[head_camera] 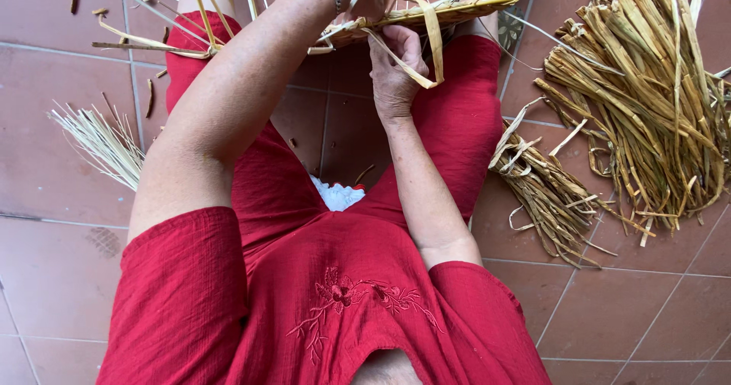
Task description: The person sits on the floor and weaves dried palm or seagrass strips around a rectangular bamboo frame basket, threading and tightening strips one at a time to build up the woven side wall. Bundles of raw strips lie on the floor beside them as they work.
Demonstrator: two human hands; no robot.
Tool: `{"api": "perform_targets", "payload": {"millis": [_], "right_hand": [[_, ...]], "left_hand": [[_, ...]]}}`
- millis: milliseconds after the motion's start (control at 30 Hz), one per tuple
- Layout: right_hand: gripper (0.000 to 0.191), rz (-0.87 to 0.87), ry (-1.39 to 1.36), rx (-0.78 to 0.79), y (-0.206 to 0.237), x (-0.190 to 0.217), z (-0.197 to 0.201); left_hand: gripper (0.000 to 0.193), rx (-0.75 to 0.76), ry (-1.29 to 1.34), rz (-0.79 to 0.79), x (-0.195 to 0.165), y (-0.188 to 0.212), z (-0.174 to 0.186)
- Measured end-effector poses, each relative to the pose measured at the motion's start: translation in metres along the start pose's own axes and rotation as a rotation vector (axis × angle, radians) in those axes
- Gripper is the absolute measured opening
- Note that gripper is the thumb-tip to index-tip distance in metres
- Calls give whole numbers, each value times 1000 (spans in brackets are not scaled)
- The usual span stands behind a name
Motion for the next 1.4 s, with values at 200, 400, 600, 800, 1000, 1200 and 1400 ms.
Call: {"api": "perform_targets", "payload": {"millis": [200,400,600,800,1000,1200,1400], "right_hand": [[22,229,150,-4,-8,27,-6],[14,283,454,-5,-12,45,-7],[16,495,1083,471,22,6,-42],[31,-134,1490,1475,145,-106,-39],[39,-256,1386,1235,82,-84,-28],[45,176,355,323,-19,18,-7],[21,-141,255,263,-17,-15,-19]], "left_hand": [[20,15,-38,14,-9,2,11],[24,89,239,9,-7,14,13],[24,42,815,-246,9,15,14],[19,-458,295,-407,28,62,47],[21,-639,453,-214,35,147,59],[49,-620,257,-244,23,150,42],[43,-822,45,-181,20,134,30]]}}
Point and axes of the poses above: each hand's wrist, its own y-axis away from the middle knuckle, its own z-axis out of the back of the hand, x = y × z, the point moved 10 cm from there along -y, towards the middle knuckle
